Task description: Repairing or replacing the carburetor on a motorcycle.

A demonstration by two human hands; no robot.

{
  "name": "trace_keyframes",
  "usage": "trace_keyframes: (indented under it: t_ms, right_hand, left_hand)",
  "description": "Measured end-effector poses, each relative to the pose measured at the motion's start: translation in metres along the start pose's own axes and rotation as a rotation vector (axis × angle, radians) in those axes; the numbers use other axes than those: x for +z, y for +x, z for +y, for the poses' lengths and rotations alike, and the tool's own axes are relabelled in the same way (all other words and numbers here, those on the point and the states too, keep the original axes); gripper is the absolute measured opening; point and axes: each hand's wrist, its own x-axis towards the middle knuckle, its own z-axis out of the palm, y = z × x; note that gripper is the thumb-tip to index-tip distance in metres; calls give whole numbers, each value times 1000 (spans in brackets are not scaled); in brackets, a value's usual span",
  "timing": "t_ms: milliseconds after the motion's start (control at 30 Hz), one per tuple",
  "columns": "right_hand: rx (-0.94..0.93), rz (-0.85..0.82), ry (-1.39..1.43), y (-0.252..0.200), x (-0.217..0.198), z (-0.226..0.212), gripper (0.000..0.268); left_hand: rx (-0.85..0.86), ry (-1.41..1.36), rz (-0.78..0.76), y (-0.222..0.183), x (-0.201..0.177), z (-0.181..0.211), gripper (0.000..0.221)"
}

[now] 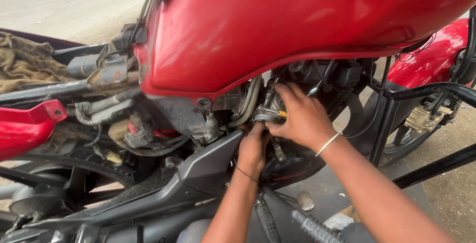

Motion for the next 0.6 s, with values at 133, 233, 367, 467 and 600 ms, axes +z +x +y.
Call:
trace_keyframes:
  t_ms: [133,233,367,467,600]
  right_hand:
    - [-21,86,70,-3,8,7,94]
    - [-81,127,100,-4,7,9,94]
    - [-82,56,86,20,-8,16,93]
    - [-112,-133,-6,34,-16,16,99]
    - [11,-35,-8,9,-4,1,95]
  left_hand:
    - [10,65,-103,-2,2,15,48]
    - [-4,62,-86,4,-3,9,39]
    - [-55,19,-47,17,-14,-14,36]
    - [-69,27,186,-8,24,15,42]
    - [-12,-70,-74,5,1,4,37]
